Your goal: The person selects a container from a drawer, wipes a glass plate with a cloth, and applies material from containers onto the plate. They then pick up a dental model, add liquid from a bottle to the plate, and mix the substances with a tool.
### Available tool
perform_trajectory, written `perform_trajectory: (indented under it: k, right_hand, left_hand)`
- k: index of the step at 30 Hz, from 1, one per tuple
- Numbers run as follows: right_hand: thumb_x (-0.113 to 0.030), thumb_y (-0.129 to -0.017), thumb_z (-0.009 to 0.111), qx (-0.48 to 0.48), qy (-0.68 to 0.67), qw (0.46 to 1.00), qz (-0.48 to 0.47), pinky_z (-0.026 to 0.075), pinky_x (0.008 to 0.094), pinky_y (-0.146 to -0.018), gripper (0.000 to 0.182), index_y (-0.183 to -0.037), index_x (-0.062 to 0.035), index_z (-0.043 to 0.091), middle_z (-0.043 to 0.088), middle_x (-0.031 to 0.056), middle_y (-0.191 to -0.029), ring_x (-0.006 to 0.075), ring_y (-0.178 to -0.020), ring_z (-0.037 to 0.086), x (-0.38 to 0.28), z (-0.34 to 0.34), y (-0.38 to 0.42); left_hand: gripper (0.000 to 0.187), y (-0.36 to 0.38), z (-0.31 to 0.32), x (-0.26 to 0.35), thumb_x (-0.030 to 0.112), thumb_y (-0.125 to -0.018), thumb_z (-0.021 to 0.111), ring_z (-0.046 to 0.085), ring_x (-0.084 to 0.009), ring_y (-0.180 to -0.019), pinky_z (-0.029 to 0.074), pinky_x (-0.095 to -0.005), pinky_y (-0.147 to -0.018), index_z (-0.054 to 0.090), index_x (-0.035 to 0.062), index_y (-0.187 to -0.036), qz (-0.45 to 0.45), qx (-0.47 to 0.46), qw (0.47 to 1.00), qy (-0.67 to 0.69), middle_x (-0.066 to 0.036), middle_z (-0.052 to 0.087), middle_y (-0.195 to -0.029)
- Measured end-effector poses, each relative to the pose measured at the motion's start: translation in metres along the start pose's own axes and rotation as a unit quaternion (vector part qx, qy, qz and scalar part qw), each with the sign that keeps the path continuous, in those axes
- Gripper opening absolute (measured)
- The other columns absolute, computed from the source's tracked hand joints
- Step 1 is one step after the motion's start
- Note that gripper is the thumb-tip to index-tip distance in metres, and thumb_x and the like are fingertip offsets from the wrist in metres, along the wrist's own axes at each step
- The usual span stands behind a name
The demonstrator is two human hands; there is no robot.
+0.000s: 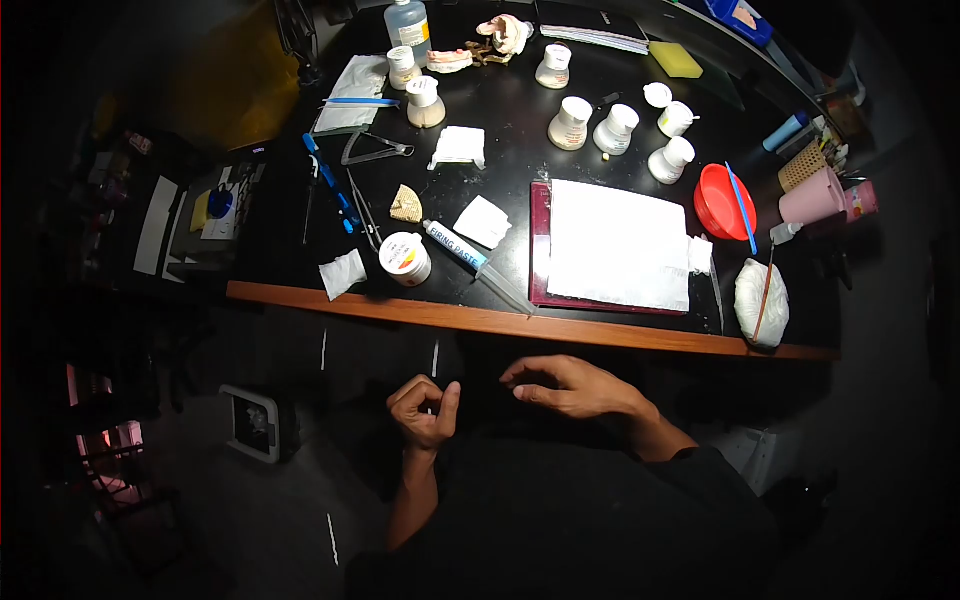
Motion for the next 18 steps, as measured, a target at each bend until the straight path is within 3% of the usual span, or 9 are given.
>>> perform_trajectory:
  k: [2, 5, 6, 9, 12, 13, 15, 17, 18]
  right_hand:
    - [-0.052, -0.111, 0.053, 0.005, 0.036, 0.999, 0.016, 0.053, 0.0421, -0.105, 0.055, -0.143, -0.0089, 0.064, 0.072, 0.0159, -0.132, 0.029, -0.124, 0.068, 0.013, -0.005, 0.007]
    - [-0.053, -0.111, 0.05, 0.008, 0.126, 0.985, 0.114, 0.053, 0.0403, -0.104, 0.056, -0.142, -0.0087, 0.065, 0.071, 0.0154, -0.134, 0.0281, -0.123, 0.068, 0.055, -0.018, 0.02]
    - [-0.053, -0.111, 0.05, 0.017, 0.151, 0.978, 0.146, 0.052, 0.0402, -0.105, 0.056, -0.143, -0.0087, 0.065, 0.071, 0.0154, -0.134, 0.0282, -0.123, 0.068, 0.073, -0.023, 0.023]
    - [-0.053, -0.111, 0.05, 0.066, 0.204, 0.947, 0.239, 0.052, 0.0401, -0.105, 0.057, -0.143, -0.0087, 0.064, 0.07, 0.0157, -0.135, 0.0284, -0.124, 0.067, 0.136, -0.04, 0.038]
    - [-0.054, -0.111, 0.05, 0.116, 0.224, 0.917, 0.308, 0.051, 0.0401, -0.106, 0.057, -0.144, -0.0087, 0.064, 0.07, 0.0159, -0.136, 0.0286, -0.125, 0.067, 0.191, -0.049, 0.052]
    - [-0.054, -0.111, 0.05, 0.131, 0.226, 0.909, 0.324, 0.051, 0.04, -0.106, 0.058, -0.144, -0.0087, 0.064, 0.07, 0.016, -0.136, 0.0286, -0.125, 0.066, 0.206, -0.049, 0.056]
    - [-0.054, -0.111, 0.05, 0.155, 0.221, 0.894, 0.357, 0.051, 0.04, -0.107, 0.058, -0.144, -0.0087, 0.063, 0.07, 0.0162, -0.136, 0.0288, -0.126, 0.066, 0.231, -0.047, 0.064]
    - [-0.054, -0.111, 0.05, 0.176, 0.212, 0.88, 0.387, 0.05, 0.0399, -0.107, 0.058, -0.145, -0.0087, 0.063, 0.069, 0.0163, -0.137, 0.0289, -0.127, 0.066, 0.25, -0.039, 0.074]
    - [-0.054, -0.11, 0.05, 0.186, 0.205, 0.873, 0.402, 0.05, 0.0399, -0.108, 0.059, -0.145, -0.0087, 0.063, 0.069, 0.0164, -0.137, 0.029, -0.127, 0.066, 0.259, -0.034, 0.08]
  left_hand:
    - [0.03, -0.001, -0.004, -0.004, 0.001, -0.086, 0.076, 0.046, -0.01, -0.052, 0.034, -0.0275, -0.051, 0.055, 0.0005, -0.065, -0.032, -0.008, 0.999, -0.024, -0.005, 0.052, -0.06]
    - [0.021, 0.017, -0.007, -0.054, 0.007, -0.085, 0.079, 0.061, -0.0192, -0.052, 0.043, -0.0328, -0.051, 0.067, -0.0041, -0.072, -0.209, -0.021, 0.972, -0.104, -0.011, 0.065, -0.063]
    - [0.026, 0.038, -0.009, -0.091, 0.017, -0.085, 0.079, 0.074, -0.0354, -0.073, 0.055, -0.0429, -0.066, 0.073, -0.0089, -0.085, -0.201, -0.026, 0.958, -0.201, -0.024, 0.075, -0.083]
    - [0.039, 0.103, -0.005, -0.21, 0.03, -0.09, 0.074, 0.074, -0.0438, -0.105, 0.057, -0.0489, -0.093, 0.077, -0.0064, -0.102, -0.335, -0.201, 0.872, -0.294, -0.03, 0.076, -0.108]
    - [0.055, 0.155, 0.019, -0.27, 0.034, -0.096, 0.065, 0.052, -0.0379, -0.145, 0.04, -0.0442, -0.123, 0.065, 0.0055, -0.143, -0.44, -0.385, 0.767, -0.266, -0.023, 0.056, -0.154]
    - [0.06, 0.18, 0.023, -0.292, 0.038, -0.097, 0.065, 0.048, -0.0365, -0.15, 0.037, -0.0423, -0.125, 0.062, 0.0065, -0.148, -0.45, -0.402, 0.768, -0.215, -0.023, 0.051, -0.16]
    - [0.063, 0.212, 0.033, -0.313, 0.045, -0.1, 0.066, 0.052, -0.0317, -0.147, 0.041, -0.0397, -0.122, 0.06, 0.0089, -0.151, -0.475, -0.481, 0.719, -0.163, -0.019, 0.055, -0.159]
    - [0.063, 0.216, 0.03, -0.293, 0.047, -0.102, 0.064, 0.055, -0.0274, -0.144, 0.044, -0.0379, -0.119, 0.06, 0.0074, -0.151, -0.616, -0.42, 0.661, -0.084, -0.016, 0.06, -0.154]
    - [0.056, 0.215, 0.026, -0.283, 0.04, -0.103, 0.062, 0.056, -0.0277, -0.142, 0.043, -0.0391, -0.12, 0.063, 0.0062, -0.147, -0.645, -0.376, 0.664, -0.038, -0.017, 0.062, -0.151]
Point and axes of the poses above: each hand's wrist, its own y-axis away from the middle knuckle, its own z-axis out of the palm, x = y × z, the point moved 4 cm from there along -y, towards the middle knuckle
